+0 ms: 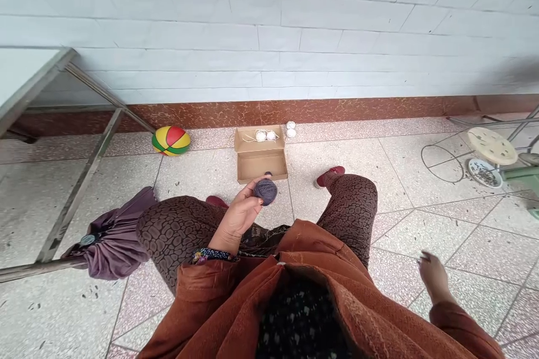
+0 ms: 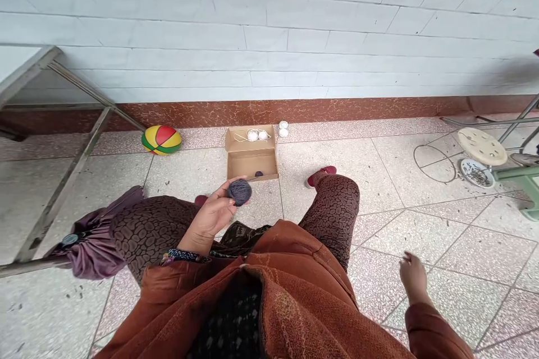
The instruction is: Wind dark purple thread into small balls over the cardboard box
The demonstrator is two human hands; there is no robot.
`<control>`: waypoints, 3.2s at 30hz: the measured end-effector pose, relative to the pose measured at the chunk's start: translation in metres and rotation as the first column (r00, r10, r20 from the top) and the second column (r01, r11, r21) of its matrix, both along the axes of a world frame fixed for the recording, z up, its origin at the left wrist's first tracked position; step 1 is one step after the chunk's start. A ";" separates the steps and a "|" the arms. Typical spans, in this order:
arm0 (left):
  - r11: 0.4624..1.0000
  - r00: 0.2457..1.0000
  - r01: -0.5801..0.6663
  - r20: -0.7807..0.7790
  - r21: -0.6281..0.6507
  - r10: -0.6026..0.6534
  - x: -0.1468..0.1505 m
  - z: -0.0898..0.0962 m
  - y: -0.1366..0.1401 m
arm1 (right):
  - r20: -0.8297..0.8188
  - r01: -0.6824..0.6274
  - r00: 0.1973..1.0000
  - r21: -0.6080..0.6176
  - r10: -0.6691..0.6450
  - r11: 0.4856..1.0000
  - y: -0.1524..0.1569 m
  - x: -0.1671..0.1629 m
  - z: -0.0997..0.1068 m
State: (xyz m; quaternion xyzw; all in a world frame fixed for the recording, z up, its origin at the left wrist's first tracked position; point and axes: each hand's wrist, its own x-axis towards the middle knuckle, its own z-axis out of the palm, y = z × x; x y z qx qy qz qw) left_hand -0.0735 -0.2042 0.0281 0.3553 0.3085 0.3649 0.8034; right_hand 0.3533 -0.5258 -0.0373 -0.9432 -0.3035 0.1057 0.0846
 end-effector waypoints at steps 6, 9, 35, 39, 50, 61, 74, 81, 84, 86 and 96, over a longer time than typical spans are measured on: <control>0.994 0.996 0.084 0.020 0.070 -0.085 0.007 -0.001 -0.005 | -0.280 -0.064 0.904 0.658 0.322 0.751 0.173 -0.069 0.030; 0.987 0.989 0.141 0.042 0.070 -0.144 0.009 0.003 -0.013 | -0.351 -0.140 0.636 0.823 0.687 0.550 0.256 -0.145 0.060; 0.936 0.986 0.154 -0.108 0.315 -0.126 -0.014 0.020 -0.015 | -0.214 -0.537 0.321 0.762 0.923 0.363 0.309 -0.231 0.082; 0.987 0.991 0.037 0.118 0.154 -0.056 -0.012 0.020 -0.017 | -0.410 -0.448 0.283 0.743 0.867 0.497 0.296 -0.240 0.050; 0.973 0.976 -0.217 0.037 0.072 0.215 -0.008 0.010 -0.010 | -0.258 -0.609 0.176 0.729 0.950 0.311 0.274 -0.236 0.063; 0.922 0.994 0.046 -0.111 0.385 -0.004 -0.018 0.019 -0.021 | -0.124 -0.617 0.177 0.759 0.976 0.208 0.328 -0.242 0.112; 0.859 0.850 -0.190 -0.358 0.474 0.386 -0.019 0.013 -0.014 | -0.086 -0.671 0.038 0.736 0.996 0.090 0.282 -0.246 0.086; 0.823 0.889 0.085 -0.415 0.561 0.191 -0.021 0.020 -0.020 | -0.077 -0.615 0.049 0.783 0.996 0.091 0.321 -0.247 0.121; 0.866 0.956 0.106 -0.289 0.489 0.046 -0.020 0.022 -0.024 | -0.180 -0.551 0.136 0.804 0.974 0.225 0.331 -0.246 0.097; 0.907 0.974 0.039 -0.220 0.420 0.060 -0.020 0.020 -0.024 | -0.244 -0.524 0.227 0.785 0.943 0.330 0.326 -0.246 0.074; 0.814 0.774 -0.121 -0.459 0.568 0.435 -0.019 0.004 -0.010 | -0.153 -0.674 0.004 0.729 0.988 0.116 0.281 -0.245 0.086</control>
